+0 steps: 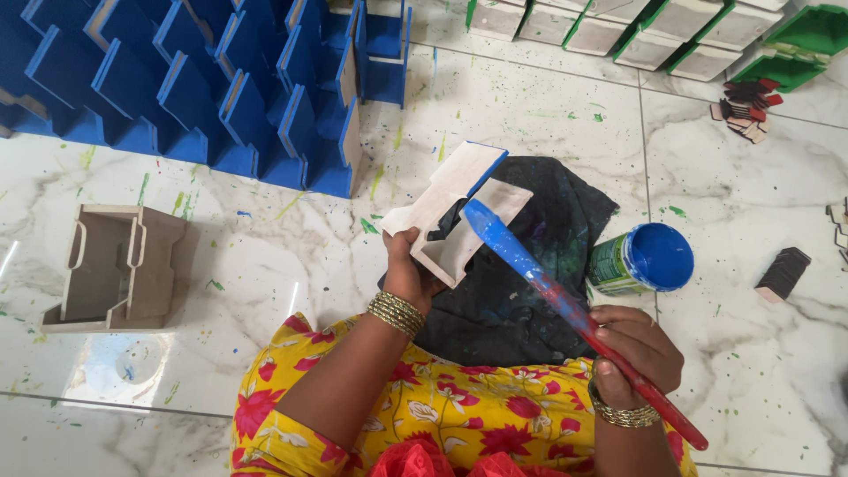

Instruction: The person sits on the floor and paints unfinished wooden organizer pieces blue using a long-handled brush and a can of blue paint. They dip the brush, coat the edges and interior surfaces of each piece, turn the pieces to reach other sides, and set finished pieces with a row of already painted blue organizers.

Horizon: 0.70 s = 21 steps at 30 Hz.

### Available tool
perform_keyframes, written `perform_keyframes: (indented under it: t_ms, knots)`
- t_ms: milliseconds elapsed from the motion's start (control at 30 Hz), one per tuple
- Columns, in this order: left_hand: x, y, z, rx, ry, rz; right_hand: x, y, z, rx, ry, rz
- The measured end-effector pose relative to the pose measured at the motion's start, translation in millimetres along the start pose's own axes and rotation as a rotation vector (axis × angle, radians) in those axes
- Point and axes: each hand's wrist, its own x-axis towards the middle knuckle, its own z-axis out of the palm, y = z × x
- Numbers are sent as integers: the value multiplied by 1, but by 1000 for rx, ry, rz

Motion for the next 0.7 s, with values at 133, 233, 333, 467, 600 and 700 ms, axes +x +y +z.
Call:
perform_keyframes:
  t_ms: [133, 233, 333, 467, 600, 700]
  knots:
    - [-8, 2, 5, 29, 56, 7, 2, 0, 2, -57, -42, -4]
    - [-13, 5, 11, 34, 35, 37, 3, 0, 4, -68, -95, 17]
    - [-15, 7, 12, 35, 68, 23, 2, -4, 4, -62, -121, 19]
    - [-15, 6, 11, 29, 71, 21, 3, -12, 2, -65, -129, 27]
    - [-14, 5, 11, 55, 60, 33, 7, -14, 4, -110, -165, 0]
    - [-13, 5, 12, 70, 84, 20, 9, -16, 6, -190, -169, -5]
